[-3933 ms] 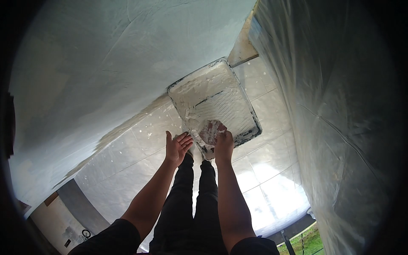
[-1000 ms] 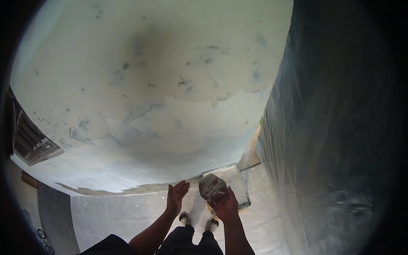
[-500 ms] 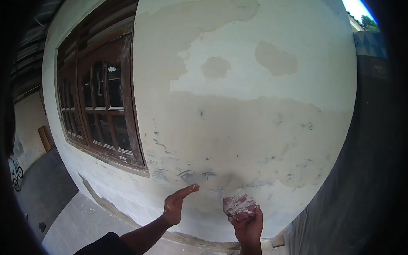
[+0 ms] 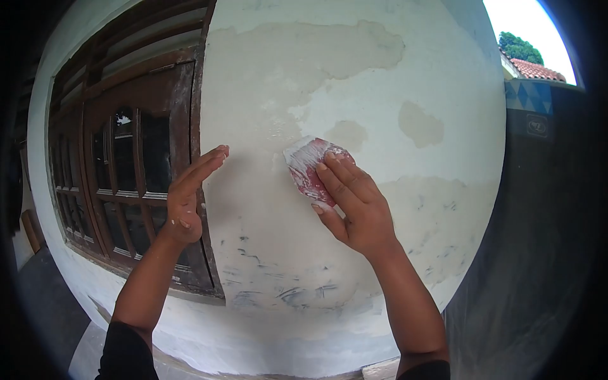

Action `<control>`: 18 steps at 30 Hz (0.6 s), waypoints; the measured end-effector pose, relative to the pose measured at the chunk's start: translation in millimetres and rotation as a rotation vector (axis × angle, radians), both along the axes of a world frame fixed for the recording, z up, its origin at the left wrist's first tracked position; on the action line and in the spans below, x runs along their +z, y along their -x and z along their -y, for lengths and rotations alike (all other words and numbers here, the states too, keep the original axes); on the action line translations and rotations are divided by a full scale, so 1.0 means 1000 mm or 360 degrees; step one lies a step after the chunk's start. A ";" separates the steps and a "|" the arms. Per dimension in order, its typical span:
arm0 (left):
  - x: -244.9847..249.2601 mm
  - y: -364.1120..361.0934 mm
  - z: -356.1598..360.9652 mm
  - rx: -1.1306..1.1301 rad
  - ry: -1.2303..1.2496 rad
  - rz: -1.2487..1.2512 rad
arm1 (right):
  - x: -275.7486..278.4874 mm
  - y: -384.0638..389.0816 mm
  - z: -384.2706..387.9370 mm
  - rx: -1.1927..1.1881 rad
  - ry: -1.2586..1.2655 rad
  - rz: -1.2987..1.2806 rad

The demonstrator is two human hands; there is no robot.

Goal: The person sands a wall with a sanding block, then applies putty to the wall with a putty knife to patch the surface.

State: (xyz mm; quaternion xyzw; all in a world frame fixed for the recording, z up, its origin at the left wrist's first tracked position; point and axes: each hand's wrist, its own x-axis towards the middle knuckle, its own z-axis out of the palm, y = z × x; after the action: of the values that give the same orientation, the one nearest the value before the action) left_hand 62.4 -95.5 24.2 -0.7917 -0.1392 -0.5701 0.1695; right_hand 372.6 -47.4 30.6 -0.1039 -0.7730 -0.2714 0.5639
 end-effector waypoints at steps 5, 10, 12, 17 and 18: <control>0.043 0.037 -0.030 0.0169 -0.0264 0.0169 | 0.034 0.005 -0.037 -0.0363 -0.0424 0.0070; 0.065 0.029 -0.039 0.0360 -0.0436 -0.0256 | 0.046 0.014 -0.057 -0.0442 -0.0488 0.0058; 0.074 0.019 -0.041 0.0416 -0.0458 -0.0356 | 0.050 0.017 -0.061 -0.0420 -0.0488 0.0060; 0.096 0.024 -0.047 0.0558 -0.0513 -0.0466 | 0.054 0.018 -0.067 -0.0461 -0.0526 0.0096; 0.100 0.029 -0.048 0.0602 -0.0539 -0.0461 | 0.054 0.017 -0.069 -0.0465 -0.0547 0.0118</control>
State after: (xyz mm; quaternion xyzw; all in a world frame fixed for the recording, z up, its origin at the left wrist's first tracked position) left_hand 33.6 -47.0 124.2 -0.7853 -0.1615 -0.4245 0.4207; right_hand 355.4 21.2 84.9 -0.1071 -0.7122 -0.4816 0.4993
